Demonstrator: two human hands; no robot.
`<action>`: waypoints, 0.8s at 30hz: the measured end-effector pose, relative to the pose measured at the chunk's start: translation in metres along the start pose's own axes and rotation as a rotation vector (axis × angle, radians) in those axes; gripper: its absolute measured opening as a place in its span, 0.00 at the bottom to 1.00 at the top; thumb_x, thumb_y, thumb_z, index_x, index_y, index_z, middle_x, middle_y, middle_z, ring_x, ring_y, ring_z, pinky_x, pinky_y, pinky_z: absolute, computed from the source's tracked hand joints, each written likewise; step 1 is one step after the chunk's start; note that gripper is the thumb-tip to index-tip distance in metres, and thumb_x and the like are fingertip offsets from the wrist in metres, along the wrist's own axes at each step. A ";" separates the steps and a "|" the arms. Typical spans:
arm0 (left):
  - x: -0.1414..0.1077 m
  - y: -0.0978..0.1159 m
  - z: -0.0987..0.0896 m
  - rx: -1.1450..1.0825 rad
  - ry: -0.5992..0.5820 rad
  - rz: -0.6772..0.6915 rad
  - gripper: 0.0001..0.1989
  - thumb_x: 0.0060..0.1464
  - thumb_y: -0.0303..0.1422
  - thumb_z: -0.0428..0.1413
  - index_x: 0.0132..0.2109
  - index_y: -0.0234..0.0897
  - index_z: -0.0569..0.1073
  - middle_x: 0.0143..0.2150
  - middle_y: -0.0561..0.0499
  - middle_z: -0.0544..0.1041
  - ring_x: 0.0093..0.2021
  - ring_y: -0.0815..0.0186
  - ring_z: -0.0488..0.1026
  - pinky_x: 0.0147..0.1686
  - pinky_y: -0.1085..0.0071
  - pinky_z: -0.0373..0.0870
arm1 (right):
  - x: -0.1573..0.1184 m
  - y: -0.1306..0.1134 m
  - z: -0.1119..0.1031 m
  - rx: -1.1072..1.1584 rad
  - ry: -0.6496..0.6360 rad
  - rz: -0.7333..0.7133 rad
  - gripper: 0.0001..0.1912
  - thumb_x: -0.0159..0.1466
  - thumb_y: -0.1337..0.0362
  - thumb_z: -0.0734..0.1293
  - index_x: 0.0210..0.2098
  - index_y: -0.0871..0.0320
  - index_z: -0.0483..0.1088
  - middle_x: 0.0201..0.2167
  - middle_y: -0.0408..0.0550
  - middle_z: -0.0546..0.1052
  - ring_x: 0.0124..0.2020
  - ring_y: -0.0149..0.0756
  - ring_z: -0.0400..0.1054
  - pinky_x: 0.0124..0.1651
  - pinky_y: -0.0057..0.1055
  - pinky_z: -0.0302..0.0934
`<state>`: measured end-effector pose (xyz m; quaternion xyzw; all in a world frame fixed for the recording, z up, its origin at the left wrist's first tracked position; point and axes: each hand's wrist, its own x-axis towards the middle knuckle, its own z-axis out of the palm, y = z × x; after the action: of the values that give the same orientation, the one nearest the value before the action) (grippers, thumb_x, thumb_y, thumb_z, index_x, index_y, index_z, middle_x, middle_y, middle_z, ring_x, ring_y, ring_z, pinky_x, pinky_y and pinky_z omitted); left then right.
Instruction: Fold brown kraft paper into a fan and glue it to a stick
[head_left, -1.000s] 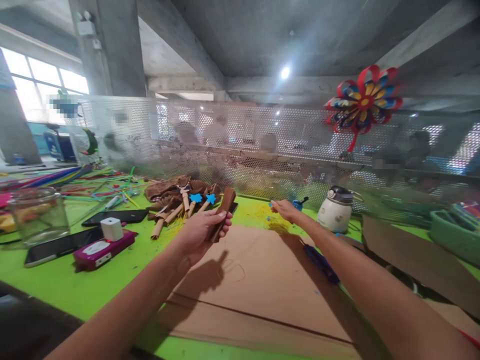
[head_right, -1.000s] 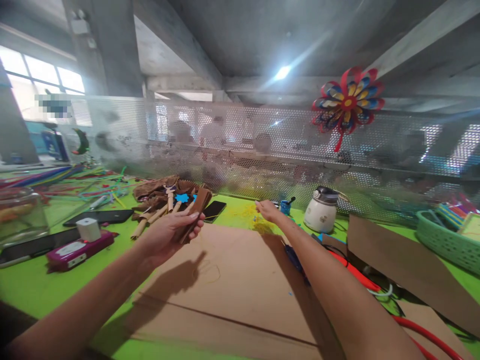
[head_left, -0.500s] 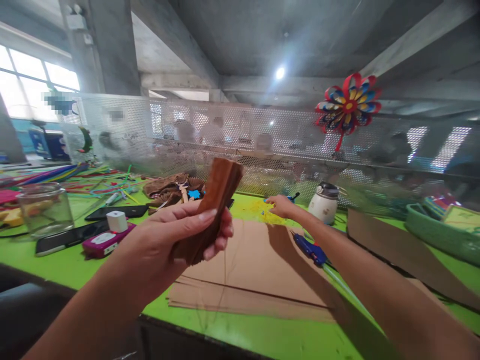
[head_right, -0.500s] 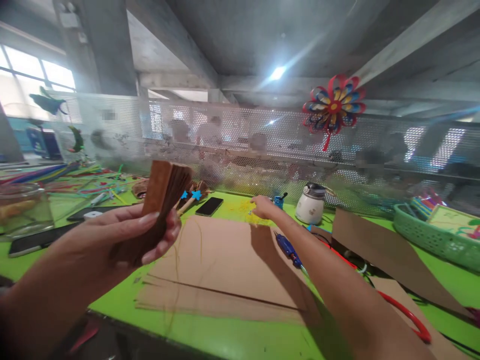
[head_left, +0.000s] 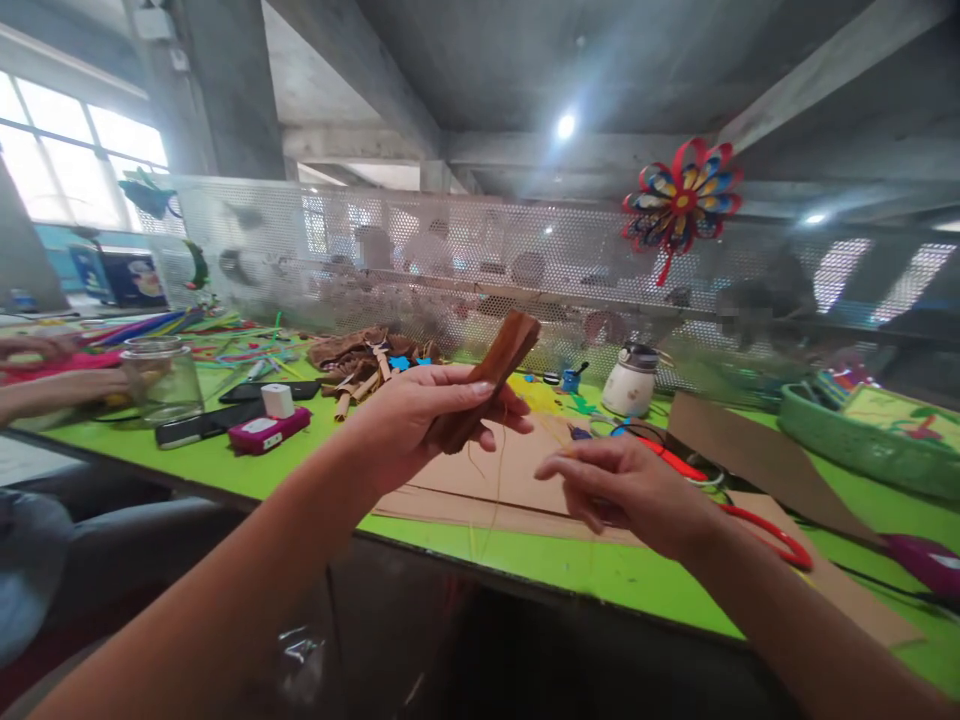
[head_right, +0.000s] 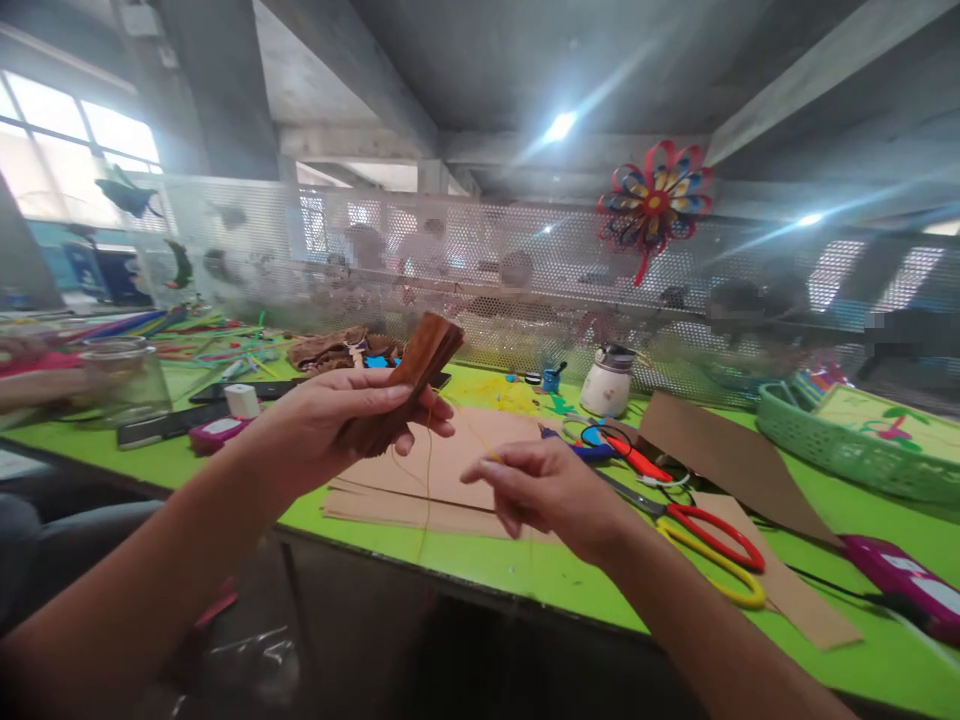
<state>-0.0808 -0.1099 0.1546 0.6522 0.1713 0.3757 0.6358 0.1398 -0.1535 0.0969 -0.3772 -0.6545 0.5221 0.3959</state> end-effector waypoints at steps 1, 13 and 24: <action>0.000 -0.002 0.000 -0.003 0.009 0.004 0.09 0.53 0.27 0.51 0.36 0.28 0.76 0.37 0.39 0.76 0.39 0.59 0.73 0.29 0.73 0.66 | -0.012 0.005 -0.002 -0.016 0.064 0.007 0.15 0.62 0.55 0.62 0.37 0.60 0.72 0.11 0.38 0.63 0.13 0.22 0.50 0.17 0.24 0.40; 0.041 -0.037 -0.031 -0.175 0.285 -0.010 0.06 0.52 0.24 0.51 0.34 0.27 0.73 0.34 0.42 0.76 0.32 0.67 0.73 0.29 0.76 0.68 | -0.111 0.055 -0.127 -0.831 0.384 0.201 0.17 0.54 0.46 0.63 0.29 0.51 0.76 0.27 0.56 0.76 0.30 0.45 0.68 0.34 0.40 0.62; 0.049 -0.011 0.014 -0.256 0.222 0.092 0.08 0.54 0.23 0.49 0.34 0.27 0.73 0.32 0.44 0.76 0.32 0.67 0.74 0.33 0.73 0.70 | 0.045 0.021 0.024 -0.019 0.084 -0.233 0.22 0.57 0.58 0.67 0.49 0.56 0.65 0.46 0.52 0.73 0.47 0.38 0.66 0.49 0.37 0.60</action>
<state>-0.0355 -0.0838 0.1583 0.5275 0.1611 0.4927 0.6731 0.1012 -0.1183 0.0787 -0.3239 -0.6814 0.4502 0.4775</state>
